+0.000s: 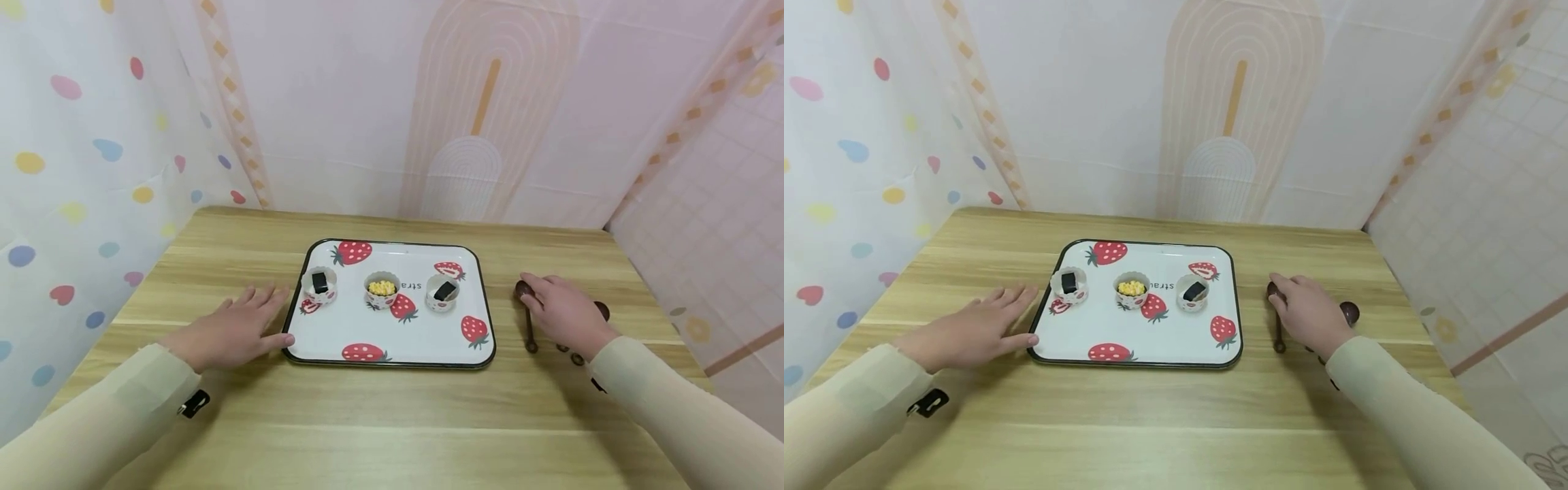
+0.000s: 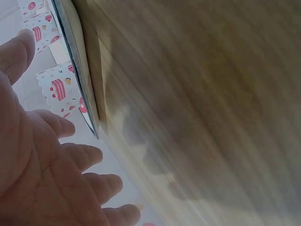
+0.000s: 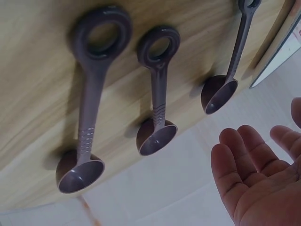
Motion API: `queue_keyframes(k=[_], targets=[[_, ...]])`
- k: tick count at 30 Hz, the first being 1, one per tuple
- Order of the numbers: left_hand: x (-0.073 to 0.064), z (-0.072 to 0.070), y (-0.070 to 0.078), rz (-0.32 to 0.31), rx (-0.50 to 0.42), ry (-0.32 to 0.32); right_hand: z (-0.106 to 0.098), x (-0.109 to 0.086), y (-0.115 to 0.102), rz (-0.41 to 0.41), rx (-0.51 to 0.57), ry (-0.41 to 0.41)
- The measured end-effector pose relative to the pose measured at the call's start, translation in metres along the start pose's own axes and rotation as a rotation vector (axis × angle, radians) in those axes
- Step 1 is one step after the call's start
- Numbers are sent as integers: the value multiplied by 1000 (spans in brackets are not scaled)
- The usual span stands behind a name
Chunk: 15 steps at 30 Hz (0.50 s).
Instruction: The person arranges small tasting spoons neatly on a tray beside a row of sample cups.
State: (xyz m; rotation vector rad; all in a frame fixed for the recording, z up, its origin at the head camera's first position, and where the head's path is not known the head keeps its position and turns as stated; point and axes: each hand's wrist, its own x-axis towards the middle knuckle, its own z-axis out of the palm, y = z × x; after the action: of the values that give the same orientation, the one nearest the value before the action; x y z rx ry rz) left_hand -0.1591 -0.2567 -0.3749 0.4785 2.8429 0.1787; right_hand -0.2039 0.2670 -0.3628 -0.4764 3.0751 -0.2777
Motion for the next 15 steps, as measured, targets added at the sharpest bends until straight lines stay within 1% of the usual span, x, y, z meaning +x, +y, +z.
queue_keyframes(k=[4,9,15], targets=[[0,1,0,2,-6,-8,2,-2,1,-24,2,29],[0,5,0,2,-28,-27,3,-7,3,-8,6,25],[0,9,-2,-4,-32,-86,4,-14,5,-9,0,19]])
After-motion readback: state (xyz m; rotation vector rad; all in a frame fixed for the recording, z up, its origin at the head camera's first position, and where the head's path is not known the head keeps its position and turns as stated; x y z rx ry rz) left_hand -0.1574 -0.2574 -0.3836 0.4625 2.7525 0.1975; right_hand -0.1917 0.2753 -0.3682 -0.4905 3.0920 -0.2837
